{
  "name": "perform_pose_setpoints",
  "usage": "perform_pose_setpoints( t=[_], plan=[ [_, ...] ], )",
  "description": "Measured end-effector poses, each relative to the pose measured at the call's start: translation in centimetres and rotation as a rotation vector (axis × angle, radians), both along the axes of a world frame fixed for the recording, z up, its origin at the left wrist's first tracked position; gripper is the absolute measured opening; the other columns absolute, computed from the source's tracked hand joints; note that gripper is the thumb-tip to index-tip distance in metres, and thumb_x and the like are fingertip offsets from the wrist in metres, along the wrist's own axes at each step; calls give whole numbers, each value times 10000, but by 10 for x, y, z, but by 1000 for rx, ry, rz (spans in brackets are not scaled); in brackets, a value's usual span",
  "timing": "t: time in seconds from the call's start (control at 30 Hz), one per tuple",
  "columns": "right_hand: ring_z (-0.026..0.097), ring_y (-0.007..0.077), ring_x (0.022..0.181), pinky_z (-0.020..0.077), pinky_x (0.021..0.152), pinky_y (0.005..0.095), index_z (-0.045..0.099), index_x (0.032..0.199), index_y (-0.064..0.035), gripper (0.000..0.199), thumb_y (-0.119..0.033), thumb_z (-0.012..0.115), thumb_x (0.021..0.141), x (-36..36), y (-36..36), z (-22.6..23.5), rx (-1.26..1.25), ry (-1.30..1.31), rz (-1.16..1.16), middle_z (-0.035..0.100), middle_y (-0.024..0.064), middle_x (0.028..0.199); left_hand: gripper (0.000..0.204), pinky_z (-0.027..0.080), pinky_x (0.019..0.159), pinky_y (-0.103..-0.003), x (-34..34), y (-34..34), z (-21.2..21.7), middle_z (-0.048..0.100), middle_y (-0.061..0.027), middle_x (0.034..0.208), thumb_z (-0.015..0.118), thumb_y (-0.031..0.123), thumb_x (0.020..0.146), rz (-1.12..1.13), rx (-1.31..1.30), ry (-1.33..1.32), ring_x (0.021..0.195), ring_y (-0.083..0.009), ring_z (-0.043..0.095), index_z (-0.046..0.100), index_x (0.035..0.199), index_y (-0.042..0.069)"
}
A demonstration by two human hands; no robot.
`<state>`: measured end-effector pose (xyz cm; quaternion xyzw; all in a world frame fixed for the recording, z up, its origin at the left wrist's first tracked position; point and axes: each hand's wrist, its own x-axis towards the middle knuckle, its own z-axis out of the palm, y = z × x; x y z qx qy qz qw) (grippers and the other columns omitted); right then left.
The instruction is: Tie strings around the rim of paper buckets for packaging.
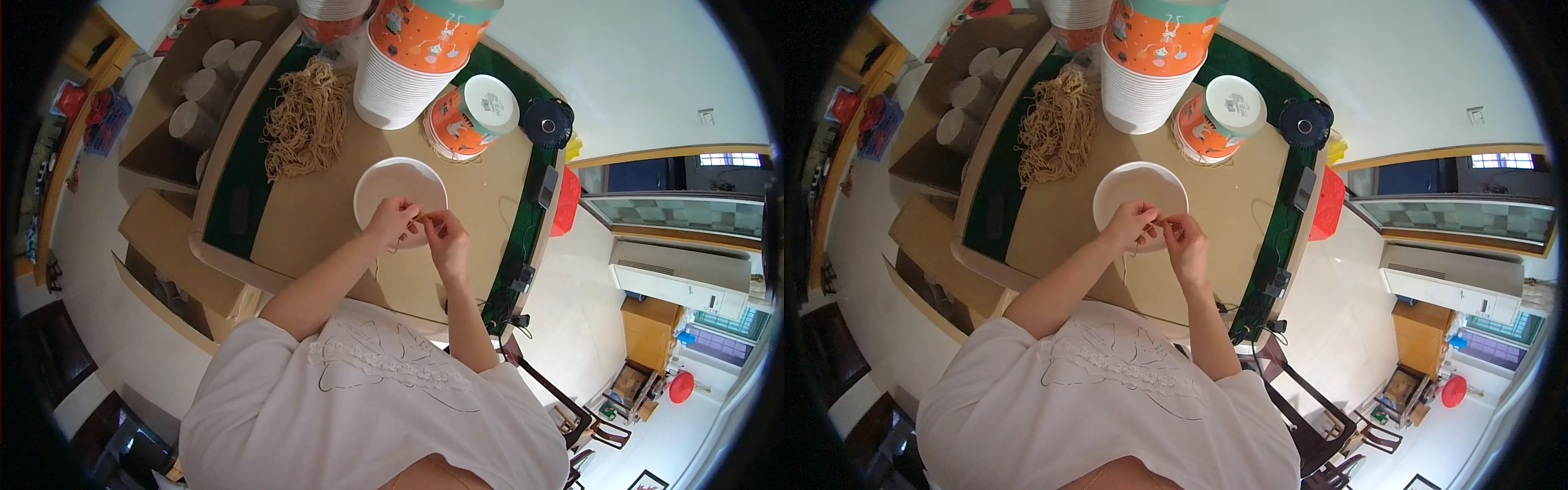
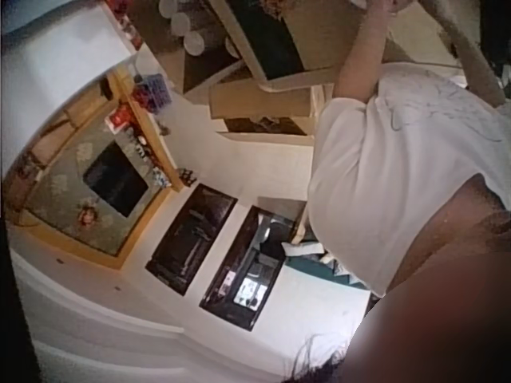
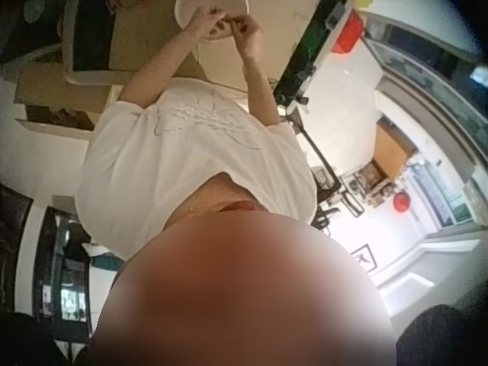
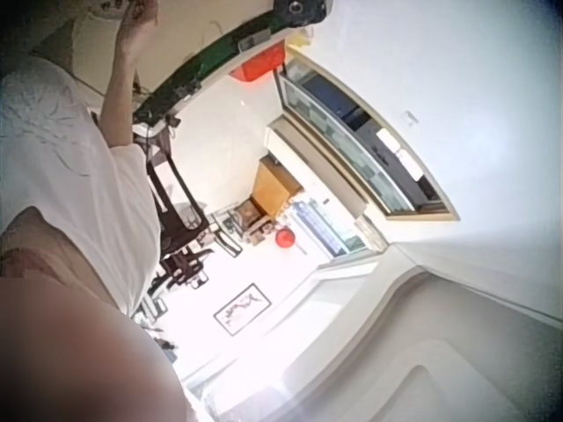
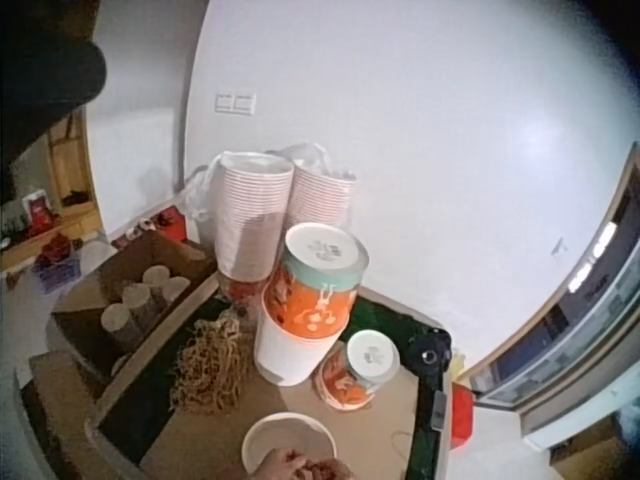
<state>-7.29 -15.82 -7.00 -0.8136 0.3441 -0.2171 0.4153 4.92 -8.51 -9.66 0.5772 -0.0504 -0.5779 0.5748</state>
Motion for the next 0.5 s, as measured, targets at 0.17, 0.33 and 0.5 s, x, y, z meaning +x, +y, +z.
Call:
perform_pose_setpoints(
  t=[0.17,0.33,0.5],
  plan=[
    [537,109,578,442,548,243,624,873,-9,77,-20,625,796,2,2,5,-7,-4,11,616,59,729,224,397,390,-234,1,1,1,625,-69,781,562,224,872,-3,-14,-48,542,-100,550,571,857,0],
    [542,108,589,443,549,243,636,873,-13,75,-16,618,800,1,0,2,-19,8,33,617,63,744,257,394,387,-231,3,2,7,624,-74,772,580,243,865,12,-23,-20,541,-101,548,572,863,-14],
    [539,107,584,441,545,244,639,885,-11,86,-12,616,803,0,2,0,-1,-45,5,618,67,745,233,380,407,-207,4,4,20,608,-38,764,591,233,864,-143,-61,-177,529,-76,523,584,940,12]
  ],
)
